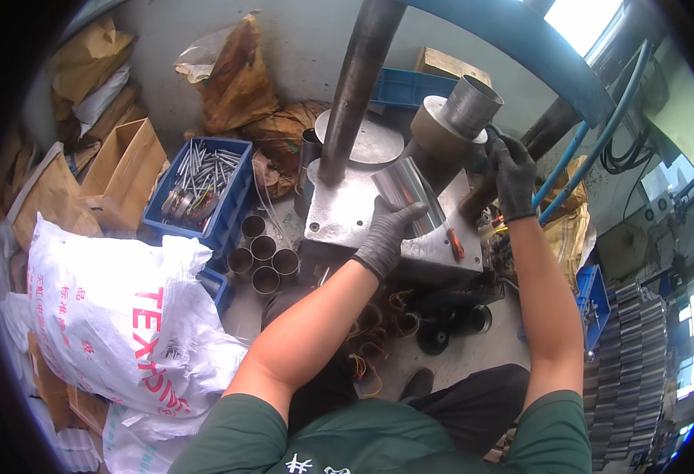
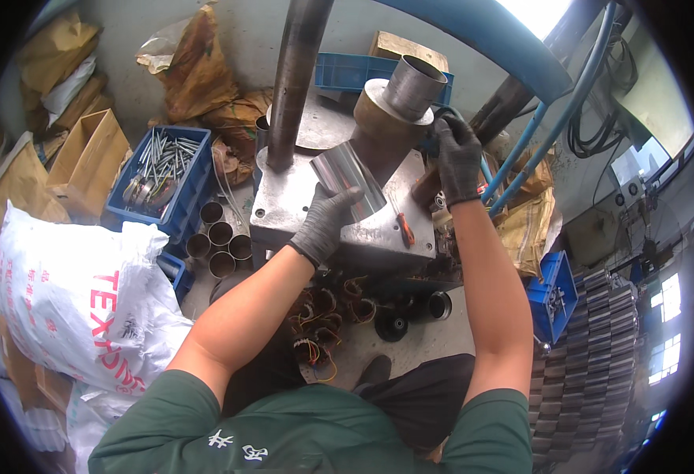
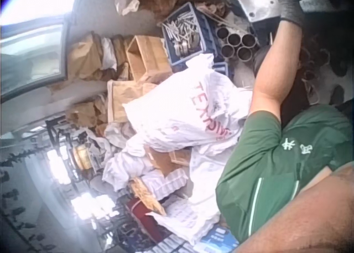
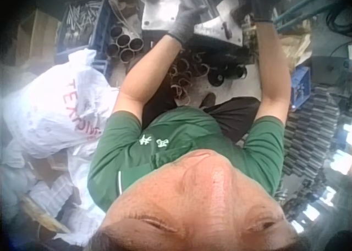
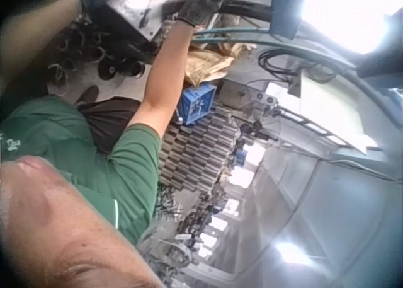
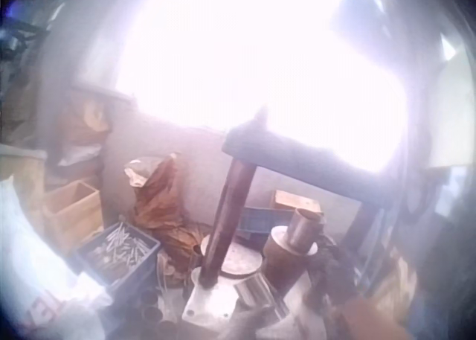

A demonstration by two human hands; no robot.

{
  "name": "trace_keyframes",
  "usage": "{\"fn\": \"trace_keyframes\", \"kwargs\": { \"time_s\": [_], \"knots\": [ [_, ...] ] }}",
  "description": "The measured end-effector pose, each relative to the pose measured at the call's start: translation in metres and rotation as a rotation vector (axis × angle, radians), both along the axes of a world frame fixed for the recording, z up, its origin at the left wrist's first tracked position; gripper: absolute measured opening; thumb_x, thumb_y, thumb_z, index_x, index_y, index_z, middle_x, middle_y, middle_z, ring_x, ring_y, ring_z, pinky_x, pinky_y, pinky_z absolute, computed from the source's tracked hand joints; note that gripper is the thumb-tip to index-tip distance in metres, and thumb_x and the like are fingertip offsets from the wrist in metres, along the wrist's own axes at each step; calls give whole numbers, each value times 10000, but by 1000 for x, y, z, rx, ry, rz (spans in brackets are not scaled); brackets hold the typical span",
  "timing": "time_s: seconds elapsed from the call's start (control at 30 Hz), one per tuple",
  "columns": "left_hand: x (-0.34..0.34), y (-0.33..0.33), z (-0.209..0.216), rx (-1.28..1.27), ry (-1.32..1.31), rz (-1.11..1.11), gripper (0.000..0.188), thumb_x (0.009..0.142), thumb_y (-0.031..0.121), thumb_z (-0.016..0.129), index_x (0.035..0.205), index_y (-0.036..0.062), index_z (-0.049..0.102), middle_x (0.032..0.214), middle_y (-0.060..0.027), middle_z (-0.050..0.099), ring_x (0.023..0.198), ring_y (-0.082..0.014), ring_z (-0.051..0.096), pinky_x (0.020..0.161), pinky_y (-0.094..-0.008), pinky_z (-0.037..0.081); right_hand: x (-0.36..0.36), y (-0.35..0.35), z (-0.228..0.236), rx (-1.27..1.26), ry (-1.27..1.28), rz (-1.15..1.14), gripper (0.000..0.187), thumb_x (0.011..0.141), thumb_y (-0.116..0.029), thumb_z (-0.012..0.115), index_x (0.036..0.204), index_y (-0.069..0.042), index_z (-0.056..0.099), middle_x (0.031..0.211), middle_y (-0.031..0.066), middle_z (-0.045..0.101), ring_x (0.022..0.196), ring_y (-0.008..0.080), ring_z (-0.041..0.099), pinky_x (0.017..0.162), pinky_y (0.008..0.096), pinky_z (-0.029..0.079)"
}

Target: Using a hydraulic press to assemble metal sleeves onto wire-wound cores.

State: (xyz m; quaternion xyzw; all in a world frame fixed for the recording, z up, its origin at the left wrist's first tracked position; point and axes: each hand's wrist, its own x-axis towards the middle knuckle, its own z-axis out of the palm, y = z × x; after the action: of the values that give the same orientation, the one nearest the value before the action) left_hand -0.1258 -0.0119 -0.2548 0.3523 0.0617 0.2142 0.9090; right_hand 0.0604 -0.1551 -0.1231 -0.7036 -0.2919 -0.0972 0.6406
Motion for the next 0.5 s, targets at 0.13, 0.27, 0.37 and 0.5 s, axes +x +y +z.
{"fn": "trace_keyframes", "kwargs": {
  "time_s": [0.13,0.27,0.37,0.5],
  "knots": [
    [1,-14,2,514,67,118,648,853,97,800,1401,58,456,1271,-109,618,1141,-236,660,1014,-385,576,-36,-43,-39,-60,413,332,396,1060,-361,665,1248,-14,691,778,46,697,695,119,668,688,265,560],
    [3,-24,-4,1035,-79,79,718,807,162,833,1402,51,447,1281,-102,620,1169,-250,648,1012,-413,578,-104,-81,-42,-262,736,423,389,1010,-265,652,1326,-38,643,889,38,703,650,124,648,674,286,571],
    [-22,-57,-2,1537,-134,204,935,700,256,895,1498,79,440,1336,-148,603,1254,-328,597,1068,-438,520,-117,-135,-64,-317,735,457,520,899,-89,617,1413,-11,598,1172,53,693,936,118,673,792,278,578],
    [-21,-96,-21,1664,-284,-86,985,651,225,889,1535,107,472,1423,-190,579,1274,-416,598,1078,-505,500,-116,-218,-123,-319,776,544,555,857,-52,600,1412,-33,616,1182,43,702,990,105,664,810,277,576]
  ]
}}
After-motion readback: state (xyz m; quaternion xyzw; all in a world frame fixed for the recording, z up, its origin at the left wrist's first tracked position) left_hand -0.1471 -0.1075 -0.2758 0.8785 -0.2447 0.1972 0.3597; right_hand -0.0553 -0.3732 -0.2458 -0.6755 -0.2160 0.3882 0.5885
